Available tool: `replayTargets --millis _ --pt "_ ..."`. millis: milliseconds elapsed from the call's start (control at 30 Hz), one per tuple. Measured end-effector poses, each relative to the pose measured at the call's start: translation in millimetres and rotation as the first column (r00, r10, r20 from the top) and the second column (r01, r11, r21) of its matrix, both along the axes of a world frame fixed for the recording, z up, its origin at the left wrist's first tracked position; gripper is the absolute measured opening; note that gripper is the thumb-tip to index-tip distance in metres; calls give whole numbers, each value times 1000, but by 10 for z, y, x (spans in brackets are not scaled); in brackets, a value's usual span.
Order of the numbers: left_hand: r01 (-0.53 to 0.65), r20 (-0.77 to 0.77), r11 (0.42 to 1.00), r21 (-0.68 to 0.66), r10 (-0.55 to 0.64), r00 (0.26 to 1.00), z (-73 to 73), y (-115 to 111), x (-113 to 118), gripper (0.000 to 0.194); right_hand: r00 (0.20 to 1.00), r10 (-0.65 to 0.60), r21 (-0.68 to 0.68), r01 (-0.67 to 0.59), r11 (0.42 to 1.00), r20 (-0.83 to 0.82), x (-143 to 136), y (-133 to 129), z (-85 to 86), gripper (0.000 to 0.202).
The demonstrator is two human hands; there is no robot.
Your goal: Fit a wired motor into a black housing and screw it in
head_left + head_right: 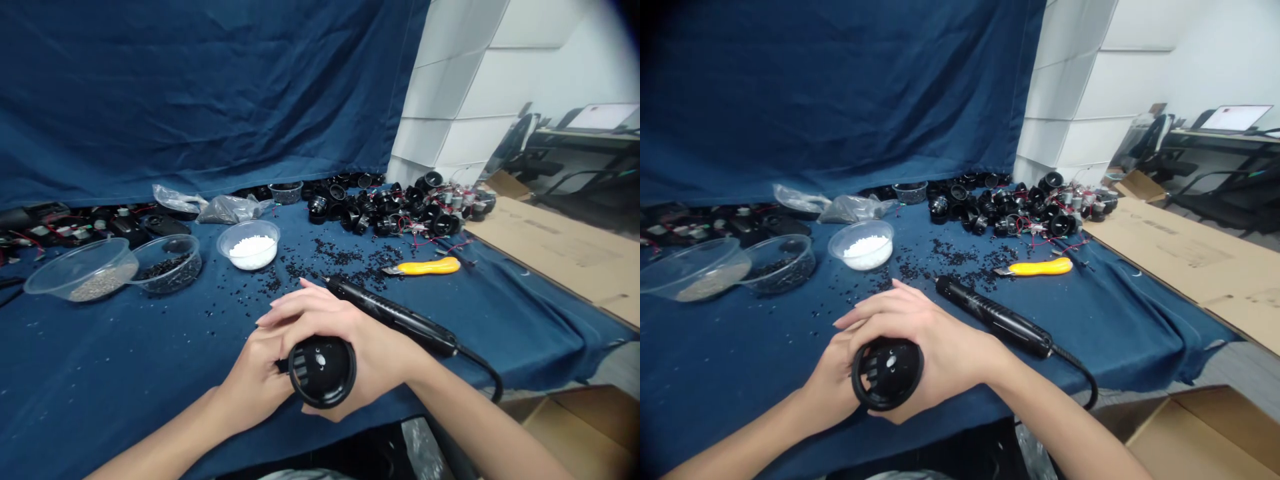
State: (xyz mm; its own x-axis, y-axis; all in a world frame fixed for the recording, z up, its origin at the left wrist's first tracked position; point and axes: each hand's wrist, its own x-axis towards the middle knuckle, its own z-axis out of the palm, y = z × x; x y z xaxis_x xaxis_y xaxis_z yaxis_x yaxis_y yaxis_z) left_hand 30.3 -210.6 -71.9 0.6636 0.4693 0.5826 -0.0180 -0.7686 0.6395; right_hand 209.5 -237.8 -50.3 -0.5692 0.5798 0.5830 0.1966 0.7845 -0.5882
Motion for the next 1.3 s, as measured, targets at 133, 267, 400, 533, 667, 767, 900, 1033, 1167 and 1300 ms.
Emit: replayTargets --millis 133,267,400,533,667,767,900,1033,1167,1300 --pt "-62 51 993 105 57 997 0 1 10 26 1000 -10 58 10 998 -7 -9 7 -23 57" --pt "-121 65 981 150 112 992 -20 -3 15 23 1000 -16 62 17 998 -14 3 20 -22 57" --pt "-150 34 976 157 146 989 -55 -14 -3 26 999 -11 56 13 998 -31 -4 15 -17 57" --pt "-161 -72 979 123 171 983 -100 14 -43 29 1000 -12 32 13 999 -27 -32 23 -54 52" --pt "-138 -14 977 161 142 990 -104 100 -64 18 995 -89 27 88 996 38 48 -16 8 66" --pt "-168 9 984 62 168 986 -54 163 -59 16 953 -126 -26 138 990 274 215 -71 200 91" --pt "-246 91 888 -388 302 949 62 260 -89 19 830 -348 41 368 929 436 393 80 406 69" --pt "-5 316 719 -695 312 896 183 390 -199 24 597 -532 97 606 790 601 430 627 273 39" --pt "125 358 633 -764 255 898 253 500 -306 26 527 -543 77 668 740 654 389 1153 -49 14" --pt "111 352 668 -736 237 905 260 519 -324 23 591 -518 52 627 778 618 235 1297 -332 19"
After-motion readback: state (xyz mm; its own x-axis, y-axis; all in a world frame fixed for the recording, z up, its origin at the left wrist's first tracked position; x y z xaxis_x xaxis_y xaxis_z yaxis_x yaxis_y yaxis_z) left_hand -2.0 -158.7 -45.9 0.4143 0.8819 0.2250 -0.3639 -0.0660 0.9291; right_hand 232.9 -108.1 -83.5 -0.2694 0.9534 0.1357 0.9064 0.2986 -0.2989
